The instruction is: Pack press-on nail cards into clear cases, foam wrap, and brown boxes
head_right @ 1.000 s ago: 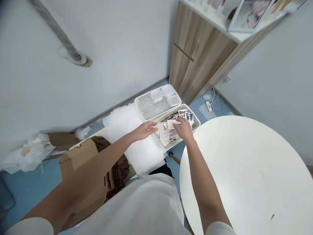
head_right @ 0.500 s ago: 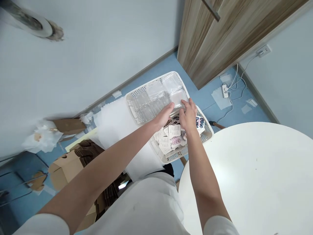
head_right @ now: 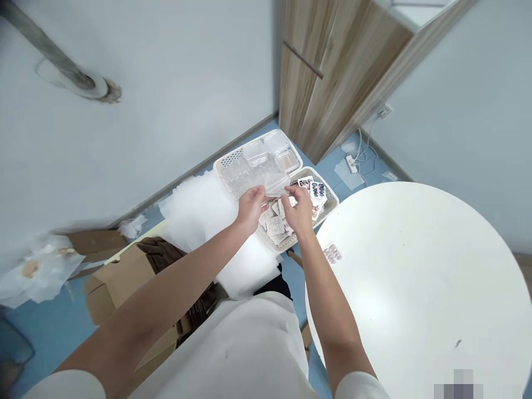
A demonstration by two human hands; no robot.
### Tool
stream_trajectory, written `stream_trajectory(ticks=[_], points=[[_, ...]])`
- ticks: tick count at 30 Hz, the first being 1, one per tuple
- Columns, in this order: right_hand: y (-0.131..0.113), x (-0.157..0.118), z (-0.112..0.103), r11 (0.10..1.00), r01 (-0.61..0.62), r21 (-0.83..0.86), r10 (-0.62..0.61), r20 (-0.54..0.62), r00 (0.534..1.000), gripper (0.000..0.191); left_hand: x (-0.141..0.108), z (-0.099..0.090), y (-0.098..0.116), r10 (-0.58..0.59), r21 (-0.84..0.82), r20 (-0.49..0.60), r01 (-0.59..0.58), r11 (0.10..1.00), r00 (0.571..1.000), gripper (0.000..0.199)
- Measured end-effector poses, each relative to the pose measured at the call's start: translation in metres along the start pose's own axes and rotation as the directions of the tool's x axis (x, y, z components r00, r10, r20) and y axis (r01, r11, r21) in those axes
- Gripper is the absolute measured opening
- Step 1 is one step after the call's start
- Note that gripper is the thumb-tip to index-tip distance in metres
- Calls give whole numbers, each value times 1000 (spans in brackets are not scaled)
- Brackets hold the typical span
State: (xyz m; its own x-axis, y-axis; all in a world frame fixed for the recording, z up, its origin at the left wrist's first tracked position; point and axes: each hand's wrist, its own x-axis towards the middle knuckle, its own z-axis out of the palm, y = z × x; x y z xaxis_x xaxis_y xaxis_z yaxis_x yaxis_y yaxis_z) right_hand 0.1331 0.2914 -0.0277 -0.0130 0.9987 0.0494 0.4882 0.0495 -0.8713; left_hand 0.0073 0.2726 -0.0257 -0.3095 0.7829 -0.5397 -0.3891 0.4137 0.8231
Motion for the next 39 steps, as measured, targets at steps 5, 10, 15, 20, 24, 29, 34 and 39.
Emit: stream_trajectory(ticks=[5,10,15,20,24,29,34,39], points=[[-21,-104,-24,978,-51,202,61,-42,997,29,-77,-28,-15,-6,-67,78,11,998,997,25],[-20,-208,-60,920,-248,303,263,-8,965,33,-136,-54,-48,7,106,243,-34,994,970,25],[-11,-279,-107,839,-388,381,456,-102,884,41,-173,-56,-74,-61,287,443,-77,955,895,24],[0,-329,-133,764,-442,470,551,-119,826,43,-201,-31,-106,-116,271,645,-84,959,756,26],[9,-365,-143,697,-504,510,645,-137,752,44,-226,-4,-133,-166,292,757,-101,951,632,27],[27,-403,-167,649,-487,585,680,-159,716,49,-260,25,-162,-257,398,754,-110,911,605,29],[58,-417,-194,612,-378,695,700,-254,667,49,-285,45,-189,-324,481,725,-109,870,607,34],[83,-417,-218,606,-388,694,702,-237,672,40,-307,63,-209,-361,507,661,-37,861,658,42]])
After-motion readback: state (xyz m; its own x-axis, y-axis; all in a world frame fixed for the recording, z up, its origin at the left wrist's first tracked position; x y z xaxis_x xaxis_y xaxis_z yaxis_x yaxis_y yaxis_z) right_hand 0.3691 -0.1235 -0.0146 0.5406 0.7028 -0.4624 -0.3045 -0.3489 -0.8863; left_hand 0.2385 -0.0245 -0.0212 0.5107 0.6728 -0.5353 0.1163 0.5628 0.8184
